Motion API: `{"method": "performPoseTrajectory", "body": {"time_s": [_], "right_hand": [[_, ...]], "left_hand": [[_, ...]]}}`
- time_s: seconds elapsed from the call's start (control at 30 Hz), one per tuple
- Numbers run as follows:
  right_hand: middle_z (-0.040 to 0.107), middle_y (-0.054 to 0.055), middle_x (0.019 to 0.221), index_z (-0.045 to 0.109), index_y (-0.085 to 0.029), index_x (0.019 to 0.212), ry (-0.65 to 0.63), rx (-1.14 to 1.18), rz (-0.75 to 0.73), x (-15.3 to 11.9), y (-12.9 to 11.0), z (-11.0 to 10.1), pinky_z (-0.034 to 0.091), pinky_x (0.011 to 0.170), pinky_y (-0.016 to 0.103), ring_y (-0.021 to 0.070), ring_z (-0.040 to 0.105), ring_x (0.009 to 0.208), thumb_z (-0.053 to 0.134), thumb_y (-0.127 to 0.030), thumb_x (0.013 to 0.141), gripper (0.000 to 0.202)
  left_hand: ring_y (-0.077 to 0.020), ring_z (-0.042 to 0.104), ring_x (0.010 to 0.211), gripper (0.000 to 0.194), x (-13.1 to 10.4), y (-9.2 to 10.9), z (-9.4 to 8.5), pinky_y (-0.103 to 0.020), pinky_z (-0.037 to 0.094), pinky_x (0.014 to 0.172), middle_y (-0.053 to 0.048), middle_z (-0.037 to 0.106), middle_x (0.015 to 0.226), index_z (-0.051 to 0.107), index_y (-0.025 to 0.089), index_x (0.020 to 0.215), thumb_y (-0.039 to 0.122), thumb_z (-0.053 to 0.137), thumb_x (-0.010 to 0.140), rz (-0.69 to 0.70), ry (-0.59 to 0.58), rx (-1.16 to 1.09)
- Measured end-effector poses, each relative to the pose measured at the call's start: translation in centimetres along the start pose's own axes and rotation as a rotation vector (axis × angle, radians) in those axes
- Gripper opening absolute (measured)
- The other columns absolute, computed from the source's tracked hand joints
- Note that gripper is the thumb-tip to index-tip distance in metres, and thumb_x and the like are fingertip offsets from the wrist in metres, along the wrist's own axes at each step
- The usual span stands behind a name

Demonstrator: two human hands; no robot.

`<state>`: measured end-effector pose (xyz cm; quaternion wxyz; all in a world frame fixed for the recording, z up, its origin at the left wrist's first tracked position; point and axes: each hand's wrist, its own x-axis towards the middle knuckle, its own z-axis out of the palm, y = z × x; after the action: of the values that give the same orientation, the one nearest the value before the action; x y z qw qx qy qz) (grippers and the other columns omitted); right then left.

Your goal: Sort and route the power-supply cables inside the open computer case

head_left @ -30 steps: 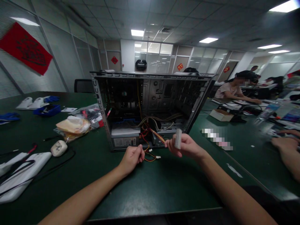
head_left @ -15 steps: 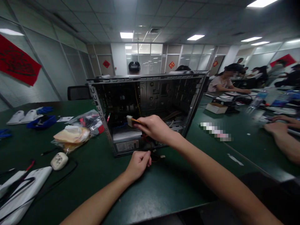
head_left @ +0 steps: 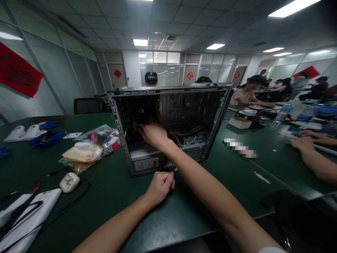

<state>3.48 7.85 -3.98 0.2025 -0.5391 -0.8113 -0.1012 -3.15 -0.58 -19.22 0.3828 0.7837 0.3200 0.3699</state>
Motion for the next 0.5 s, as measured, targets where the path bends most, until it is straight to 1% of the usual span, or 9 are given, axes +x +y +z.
{"method": "performPoseTrajectory", "body": {"time_s": [0.1,0.27,0.5], "right_hand": [[0.070,0.015,0.109,0.061,-0.022,0.126,0.028,0.001,0.034,0.4,-0.2,0.3,0.050,0.081,0.035,0.0278,0.067,0.097,0.033,-0.038,0.102,0.041],[0.071,0.017,0.102,0.067,-0.018,0.115,0.058,-0.010,0.066,0.6,-0.5,0.7,0.052,0.078,0.035,0.0283,0.069,0.092,0.030,-0.040,0.103,0.044],[0.072,0.018,0.101,0.069,-0.015,0.112,0.058,-0.001,0.091,1.4,-0.4,1.4,0.052,0.080,0.038,0.0297,0.069,0.095,0.033,-0.037,0.103,0.042]], "left_hand": [[-0.0128,0.051,0.048,0.059,0.0,0.0,0.1,-0.024,0.040,0.057,-0.001,0.052,0.047,0.055,0.017,0.050,0.043,0.033,0.098,0.034,-0.019,0.029],[-0.0135,0.053,0.050,0.056,0.0,0.0,0.0,-0.025,0.041,0.059,-0.002,0.055,0.048,0.056,0.017,0.051,0.038,0.034,0.098,0.075,-0.023,0.062],[-0.0136,0.054,0.051,0.052,0.0,0.0,-0.1,-0.024,0.040,0.058,-0.002,0.057,0.050,0.056,0.017,0.052,0.032,0.035,0.096,0.098,-0.030,0.090]]}}
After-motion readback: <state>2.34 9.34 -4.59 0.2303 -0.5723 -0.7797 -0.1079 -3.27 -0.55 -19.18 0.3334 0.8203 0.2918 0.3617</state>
